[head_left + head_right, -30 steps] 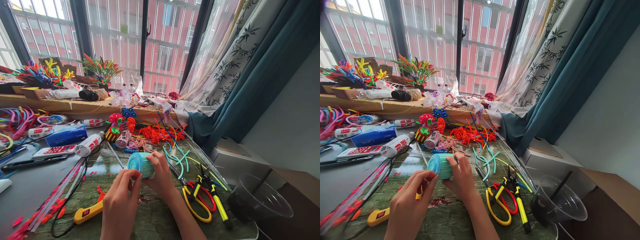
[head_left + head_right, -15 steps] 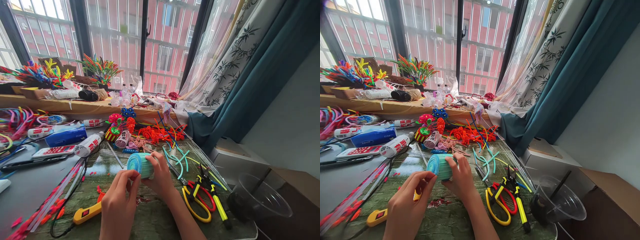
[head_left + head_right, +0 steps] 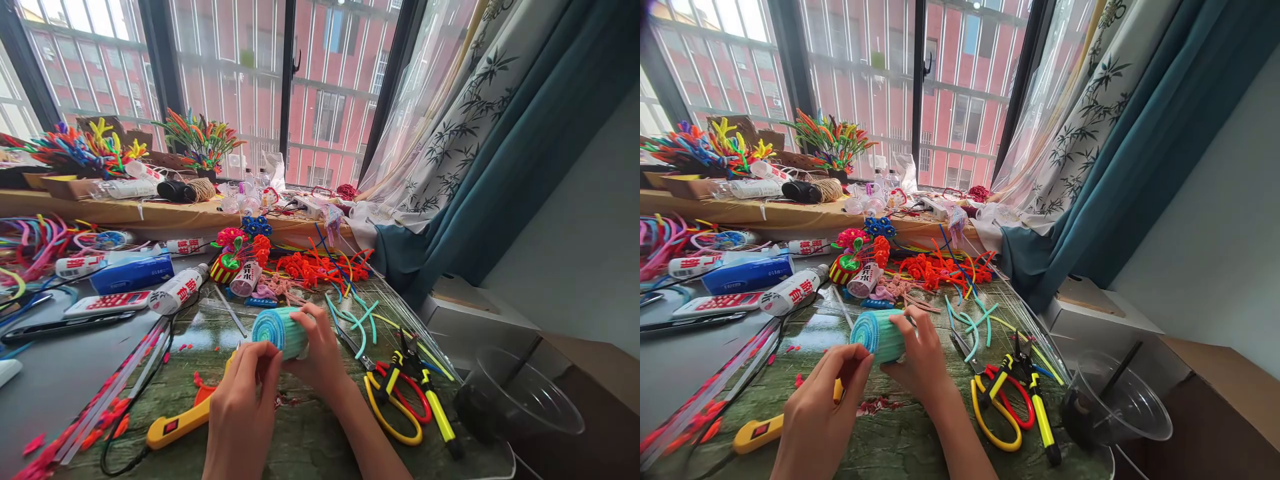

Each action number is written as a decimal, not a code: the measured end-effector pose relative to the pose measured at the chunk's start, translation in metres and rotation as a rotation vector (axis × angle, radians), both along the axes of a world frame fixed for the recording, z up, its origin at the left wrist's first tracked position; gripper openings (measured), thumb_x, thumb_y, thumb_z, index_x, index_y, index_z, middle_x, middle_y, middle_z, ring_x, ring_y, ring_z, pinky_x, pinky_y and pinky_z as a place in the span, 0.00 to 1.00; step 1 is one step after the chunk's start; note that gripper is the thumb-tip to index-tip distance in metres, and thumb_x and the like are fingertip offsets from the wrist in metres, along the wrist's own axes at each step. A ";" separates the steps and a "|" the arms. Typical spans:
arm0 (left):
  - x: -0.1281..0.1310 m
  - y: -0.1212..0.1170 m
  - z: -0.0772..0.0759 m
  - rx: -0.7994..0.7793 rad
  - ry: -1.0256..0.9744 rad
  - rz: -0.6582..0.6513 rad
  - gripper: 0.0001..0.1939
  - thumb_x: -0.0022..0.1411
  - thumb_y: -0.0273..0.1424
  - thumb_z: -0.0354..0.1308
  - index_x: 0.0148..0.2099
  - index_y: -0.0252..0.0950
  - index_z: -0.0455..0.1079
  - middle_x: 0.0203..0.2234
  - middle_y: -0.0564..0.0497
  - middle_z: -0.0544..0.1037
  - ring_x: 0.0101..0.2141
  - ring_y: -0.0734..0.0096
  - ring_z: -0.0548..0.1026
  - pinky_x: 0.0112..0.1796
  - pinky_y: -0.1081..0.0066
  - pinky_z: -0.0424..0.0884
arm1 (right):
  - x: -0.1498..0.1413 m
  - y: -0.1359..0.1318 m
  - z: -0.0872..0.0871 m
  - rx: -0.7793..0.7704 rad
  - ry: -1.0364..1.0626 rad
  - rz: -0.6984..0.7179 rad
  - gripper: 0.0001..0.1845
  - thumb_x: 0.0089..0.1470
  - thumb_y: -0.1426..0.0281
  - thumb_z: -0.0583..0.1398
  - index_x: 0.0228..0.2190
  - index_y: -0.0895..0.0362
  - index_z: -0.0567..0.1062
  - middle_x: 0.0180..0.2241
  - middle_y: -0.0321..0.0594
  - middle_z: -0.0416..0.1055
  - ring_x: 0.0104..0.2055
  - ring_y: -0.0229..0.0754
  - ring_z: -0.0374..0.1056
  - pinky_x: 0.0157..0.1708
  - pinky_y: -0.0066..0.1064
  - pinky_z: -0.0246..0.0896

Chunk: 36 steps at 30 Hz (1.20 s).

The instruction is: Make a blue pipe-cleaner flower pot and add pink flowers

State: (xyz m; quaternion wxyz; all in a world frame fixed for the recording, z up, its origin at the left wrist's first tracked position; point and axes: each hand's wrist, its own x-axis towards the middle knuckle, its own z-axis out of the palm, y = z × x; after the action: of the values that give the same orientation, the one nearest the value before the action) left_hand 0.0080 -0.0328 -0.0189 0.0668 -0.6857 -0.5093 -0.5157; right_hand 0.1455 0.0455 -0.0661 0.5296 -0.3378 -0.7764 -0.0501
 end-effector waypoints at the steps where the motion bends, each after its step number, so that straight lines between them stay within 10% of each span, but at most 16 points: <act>1: 0.000 0.000 -0.001 -0.010 -0.011 -0.012 0.06 0.69 0.33 0.52 0.38 0.39 0.67 0.27 0.56 0.74 0.25 0.75 0.74 0.27 0.77 0.68 | 0.000 0.000 0.001 -0.015 0.024 0.019 0.44 0.38 0.74 0.69 0.56 0.50 0.59 0.51 0.47 0.63 0.51 0.53 0.69 0.49 0.44 0.70; 36: -0.003 -0.002 0.006 -0.027 0.003 -0.073 0.04 0.69 0.30 0.53 0.41 0.41 0.69 0.33 0.54 0.75 0.31 0.73 0.73 0.37 0.75 0.67 | 0.004 -0.001 0.004 0.016 0.027 0.060 0.42 0.44 0.73 0.68 0.58 0.47 0.58 0.52 0.47 0.62 0.53 0.54 0.68 0.50 0.46 0.70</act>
State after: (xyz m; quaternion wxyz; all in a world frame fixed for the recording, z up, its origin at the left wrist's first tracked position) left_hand 0.0051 -0.0347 -0.0125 0.0395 -0.7055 -0.4907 -0.5098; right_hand 0.1493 0.0442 -0.0625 0.5439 -0.3107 -0.7787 -0.0357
